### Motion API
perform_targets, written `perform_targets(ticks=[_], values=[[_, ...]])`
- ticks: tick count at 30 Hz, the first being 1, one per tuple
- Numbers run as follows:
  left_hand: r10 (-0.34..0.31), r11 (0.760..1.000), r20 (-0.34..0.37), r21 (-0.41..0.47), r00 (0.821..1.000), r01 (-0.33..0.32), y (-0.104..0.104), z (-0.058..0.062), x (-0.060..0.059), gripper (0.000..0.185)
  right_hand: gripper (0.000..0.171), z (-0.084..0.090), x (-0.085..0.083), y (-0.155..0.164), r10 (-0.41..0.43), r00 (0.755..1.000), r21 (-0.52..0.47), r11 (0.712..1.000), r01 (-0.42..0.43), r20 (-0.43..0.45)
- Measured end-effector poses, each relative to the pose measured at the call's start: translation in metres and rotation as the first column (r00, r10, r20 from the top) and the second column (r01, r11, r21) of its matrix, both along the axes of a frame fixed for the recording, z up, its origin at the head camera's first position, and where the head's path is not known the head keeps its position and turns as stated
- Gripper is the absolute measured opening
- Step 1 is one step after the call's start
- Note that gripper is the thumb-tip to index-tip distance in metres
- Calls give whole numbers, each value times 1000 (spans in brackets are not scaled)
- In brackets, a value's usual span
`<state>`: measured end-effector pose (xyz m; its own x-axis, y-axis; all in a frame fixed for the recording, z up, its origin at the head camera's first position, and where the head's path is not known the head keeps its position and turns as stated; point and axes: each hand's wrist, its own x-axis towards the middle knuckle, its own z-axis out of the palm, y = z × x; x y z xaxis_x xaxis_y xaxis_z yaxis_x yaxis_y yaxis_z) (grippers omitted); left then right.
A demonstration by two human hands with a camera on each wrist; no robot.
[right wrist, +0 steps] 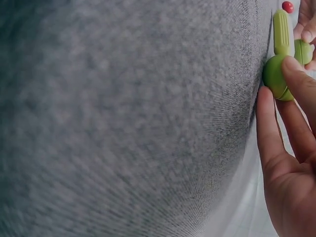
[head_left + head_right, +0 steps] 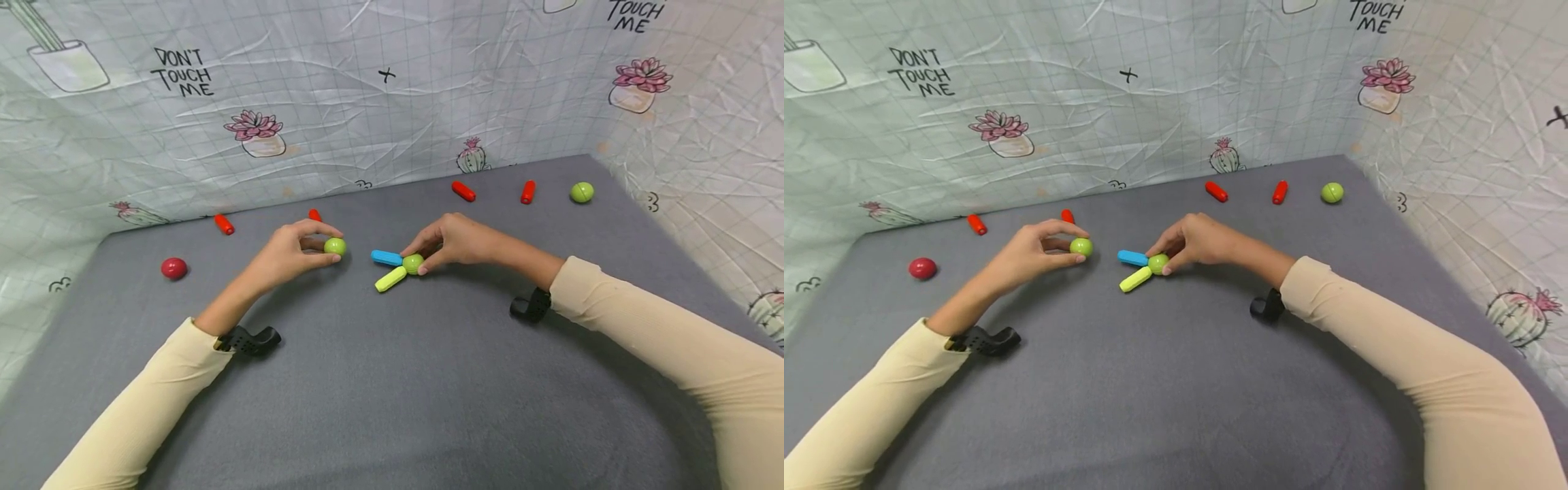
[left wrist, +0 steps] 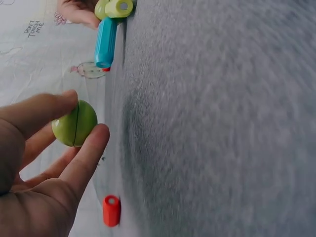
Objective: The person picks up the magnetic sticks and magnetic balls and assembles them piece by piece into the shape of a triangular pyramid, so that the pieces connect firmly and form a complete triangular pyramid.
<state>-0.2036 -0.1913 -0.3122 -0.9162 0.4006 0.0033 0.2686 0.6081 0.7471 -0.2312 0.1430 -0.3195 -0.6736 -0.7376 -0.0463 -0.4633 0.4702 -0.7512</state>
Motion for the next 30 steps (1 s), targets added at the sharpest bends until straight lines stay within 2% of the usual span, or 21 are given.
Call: perform_targets(ticks=[6, 11, 14, 18, 20, 23, 30], values=[[-31, 998, -6, 50, 1000, 31, 10, -3, -2, 36, 39, 0, -3, 0, 34, 999, -18, 999, -33, 24], [-99, 991, -33, 85, 995, 101, 18, -4, -3, 35, 36, 2, -5, -3, 43, 999, 0, 999, -43, -18], [-176, 981, -88, 63, 980, 182, 22, -6, -4, 41, 35, 4, -6, -6, 53, 998, 19, 998, -53, -32], [-266, 964, -178, -21, 947, 267, 26, -6, -5, 44, 33, 7, -8, -8, 73, 997, 32, 997, -72, -35], [-284, 959, -202, -56, 937, 278, 27, -7, -5, 42, 32, 8, -8, -9, 76, 997, 35, 997, -75, -34], [-287, 957, -225, -100, 931, 271, 29, -7, -4, 40, 30, 8, -6, -10, 81, 996, 32, 996, -80, -33], [-287, 955, -193, -139, 938, 263, 29, -10, -3, 36, 30, 4, 0, -10, 107, 994, -17, 994, -108, -31]])
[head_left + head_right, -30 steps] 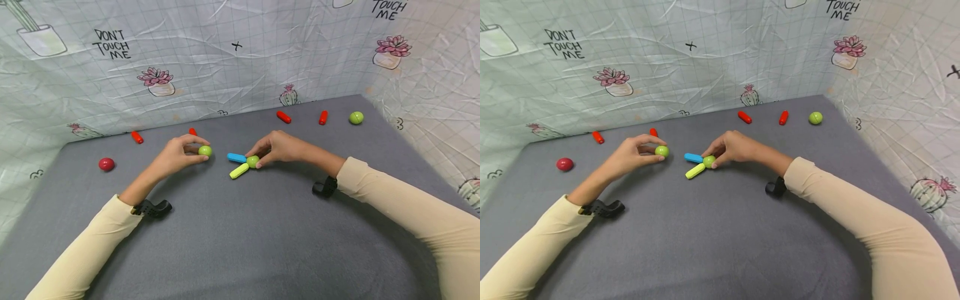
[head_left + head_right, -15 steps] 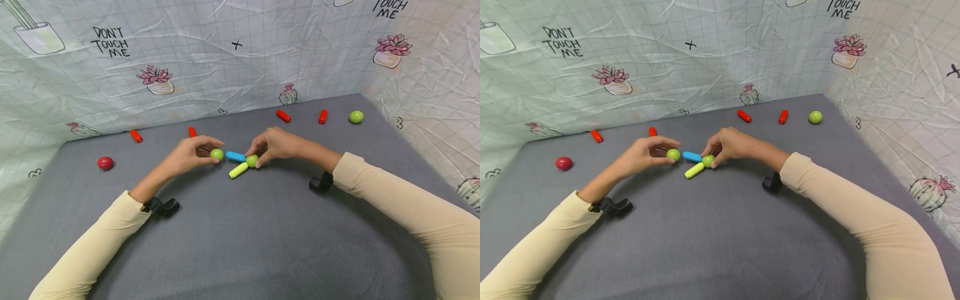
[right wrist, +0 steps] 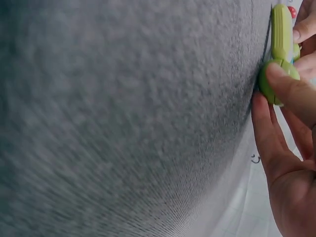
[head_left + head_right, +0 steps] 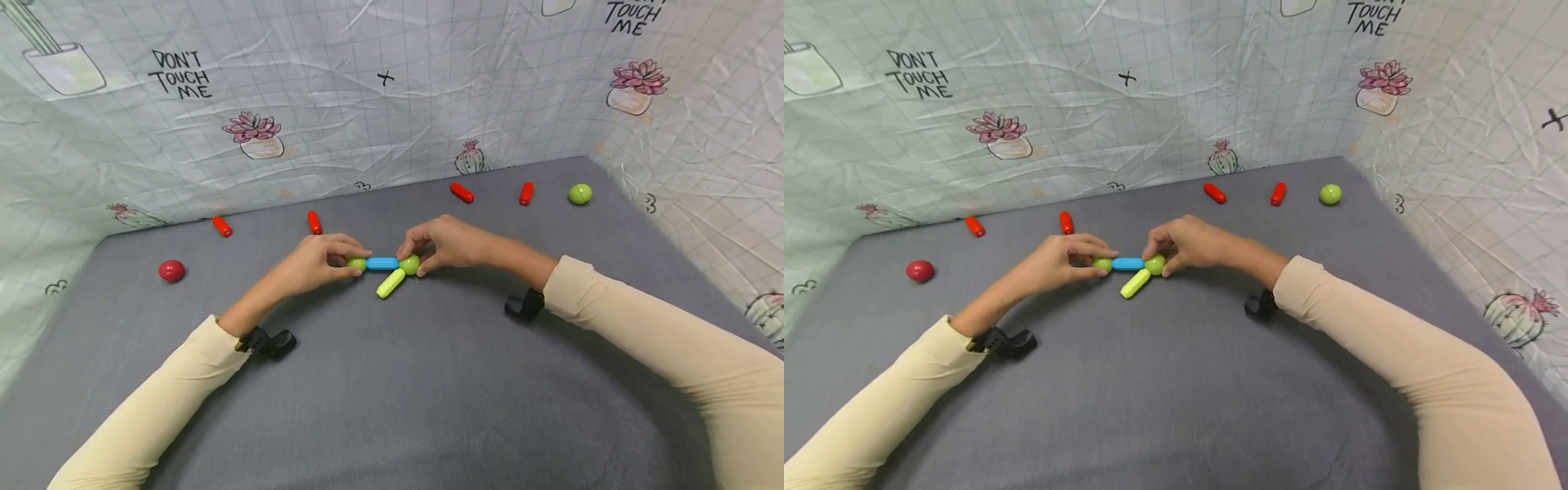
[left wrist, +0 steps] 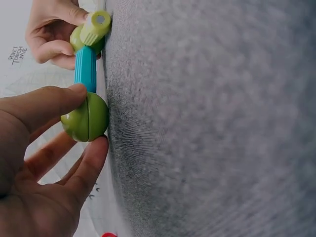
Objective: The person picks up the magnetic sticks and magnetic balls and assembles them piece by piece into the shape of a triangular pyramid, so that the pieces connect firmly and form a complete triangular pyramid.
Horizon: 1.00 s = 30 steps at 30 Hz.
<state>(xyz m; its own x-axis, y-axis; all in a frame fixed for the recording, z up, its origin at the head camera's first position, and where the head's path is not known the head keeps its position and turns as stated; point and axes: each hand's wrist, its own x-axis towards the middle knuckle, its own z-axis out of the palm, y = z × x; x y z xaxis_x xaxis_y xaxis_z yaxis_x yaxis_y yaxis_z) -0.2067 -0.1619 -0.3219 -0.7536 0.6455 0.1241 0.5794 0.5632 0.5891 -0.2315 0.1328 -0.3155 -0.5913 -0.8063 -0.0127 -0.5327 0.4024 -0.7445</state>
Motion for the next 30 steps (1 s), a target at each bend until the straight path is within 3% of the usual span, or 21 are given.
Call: perform_targets(ticks=[10, 21, 30], values=[[33, 993, 108, 109, 994, -45, 0, -3, -1, 31, 32, -5, 4, -1, -84, 996, -26, 996, 83, -33], [71, 994, 110, 76, 991, -80, 0, -1, -4, 31, 35, -4, 3, -4, -143, 987, 6, 990, 144, -75], [117, 989, 127, 72, 985, -127, 2, -1, -7, 34, 37, -5, 3, -6, -181, 982, -1, 984, 181, -52]])
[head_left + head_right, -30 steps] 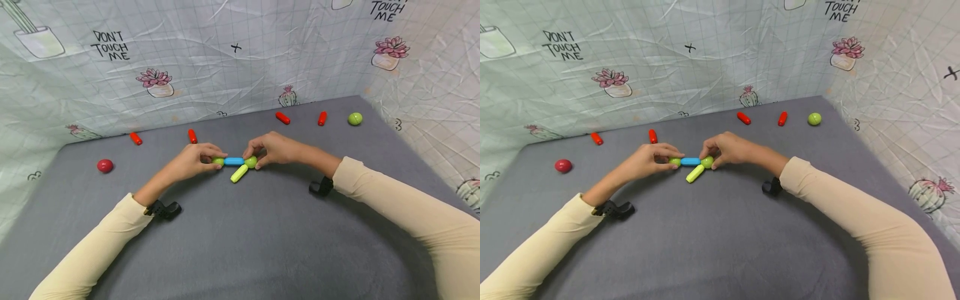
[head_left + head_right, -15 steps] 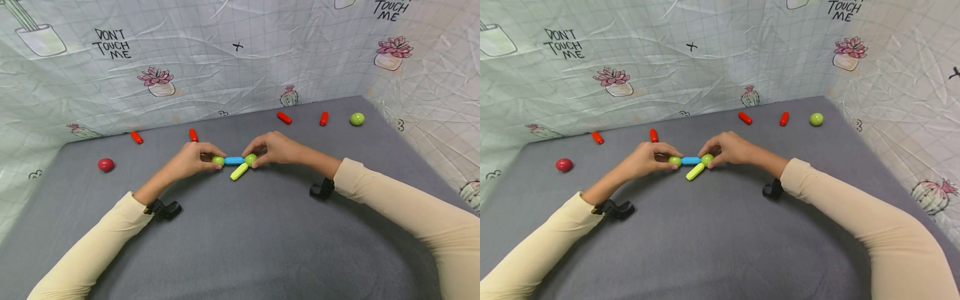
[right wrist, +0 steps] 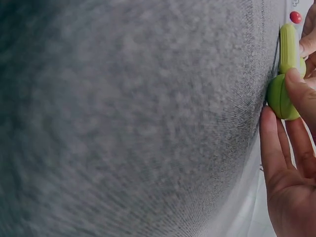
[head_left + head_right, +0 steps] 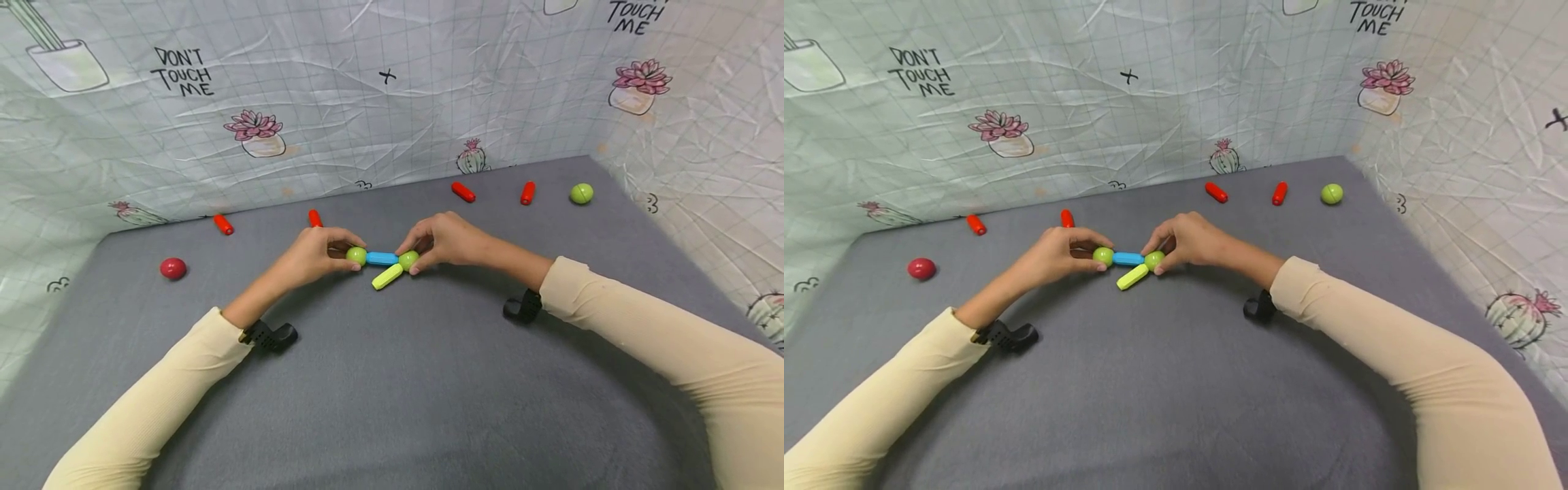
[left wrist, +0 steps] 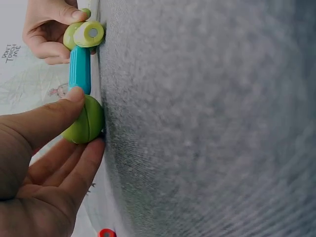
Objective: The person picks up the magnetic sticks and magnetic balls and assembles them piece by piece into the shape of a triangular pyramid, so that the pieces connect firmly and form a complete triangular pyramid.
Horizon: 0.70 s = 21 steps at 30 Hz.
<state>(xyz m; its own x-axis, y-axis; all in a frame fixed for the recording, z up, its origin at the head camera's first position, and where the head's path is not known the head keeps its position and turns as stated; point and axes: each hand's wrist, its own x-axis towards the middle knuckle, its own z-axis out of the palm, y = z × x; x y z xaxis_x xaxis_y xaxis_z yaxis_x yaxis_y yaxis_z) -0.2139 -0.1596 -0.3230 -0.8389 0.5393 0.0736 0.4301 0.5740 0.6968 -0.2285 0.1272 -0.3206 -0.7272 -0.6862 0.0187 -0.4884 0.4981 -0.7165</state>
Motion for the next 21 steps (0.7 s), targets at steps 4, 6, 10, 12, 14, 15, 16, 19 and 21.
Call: perform_targets(ticks=[4, 6, 10, 12, 14, 15, 16, 19, 21], values=[[28, 1000, -3, -9, 1000, -28, -1, 0, -2, 34, 37, 0, 0, -1, 2, 1000, 1, 1000, -2, -6], [40, 999, -17, -29, 999, -41, -1, 0, -4, 35, 37, 1, 0, -1, 9, 1000, 8, 1000, -8, -20], [55, 995, -46, -79, 997, -58, 2, 2, -6, 35, 35, 1, 1, 1, 43, 999, 7, 999, -43, -15], [57, 993, -54, -97, 997, -62, 3, 4, -7, 34, 35, 1, 1, 3, 65, 998, -9, 998, -65, 16], [56, 993, -57, -105, 997, -62, 4, 5, -8, 34, 35, 1, 1, 5, 79, 996, -24, 997, -77, 49], [56, 992, -61, -109, 997, -63, 4, 5, -8, 34, 35, 1, 1, 5, 82, 995, -29, 996, -80, 59], [56, 991, -65, -115, 996, -64, 4, 6, -9, 34, 35, 1, 1, 6, 82, 995, -28, 996, -80, 64], [55, 991, -53, -120, 997, -62, 5, 6, -11, 34, 35, 1, 1, 6, 70, 997, -5, 998, -69, 43], [52, 991, -37, -119, 998, -56, 6, 6, -13, 33, 36, 2, 1, 6, 56, 998, 10, 998, -56, 23]])
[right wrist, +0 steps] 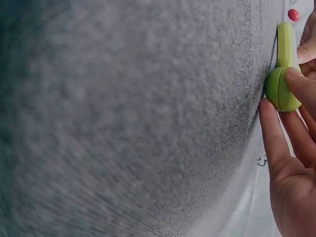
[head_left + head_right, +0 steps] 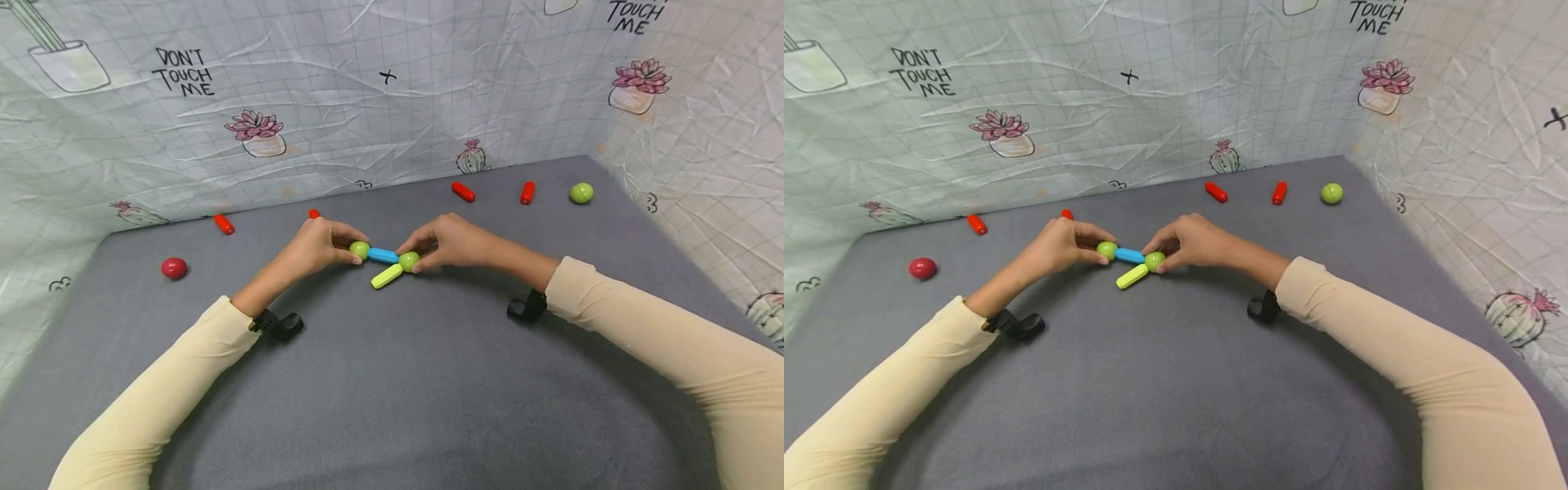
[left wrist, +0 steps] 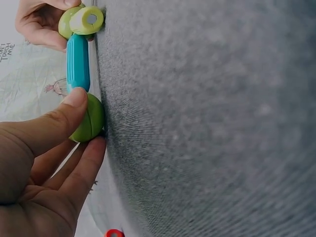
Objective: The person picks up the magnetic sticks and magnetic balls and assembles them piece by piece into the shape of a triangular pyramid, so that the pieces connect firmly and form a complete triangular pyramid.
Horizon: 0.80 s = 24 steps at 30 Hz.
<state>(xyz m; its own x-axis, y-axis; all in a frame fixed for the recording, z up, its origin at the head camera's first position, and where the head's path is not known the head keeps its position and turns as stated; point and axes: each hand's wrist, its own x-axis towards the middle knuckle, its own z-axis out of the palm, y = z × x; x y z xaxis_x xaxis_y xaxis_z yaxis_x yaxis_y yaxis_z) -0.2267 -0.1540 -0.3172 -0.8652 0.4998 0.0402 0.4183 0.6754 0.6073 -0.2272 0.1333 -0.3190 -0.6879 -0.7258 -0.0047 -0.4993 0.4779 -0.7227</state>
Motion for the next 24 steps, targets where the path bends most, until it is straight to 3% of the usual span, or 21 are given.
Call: perform_targets(ticks=[9, 24], values=[[-23, 1000, 70, 15, 997, 22, 1, 3, -3, 35, 36, -3, -2, 1, -20, 1000, 15, 1000, 20, -18], [-22, 999, 71, 30, 997, 20, 1, 2, -5, 35, 36, 0, -2, 0, -26, 1000, 17, 999, 26, -11]])
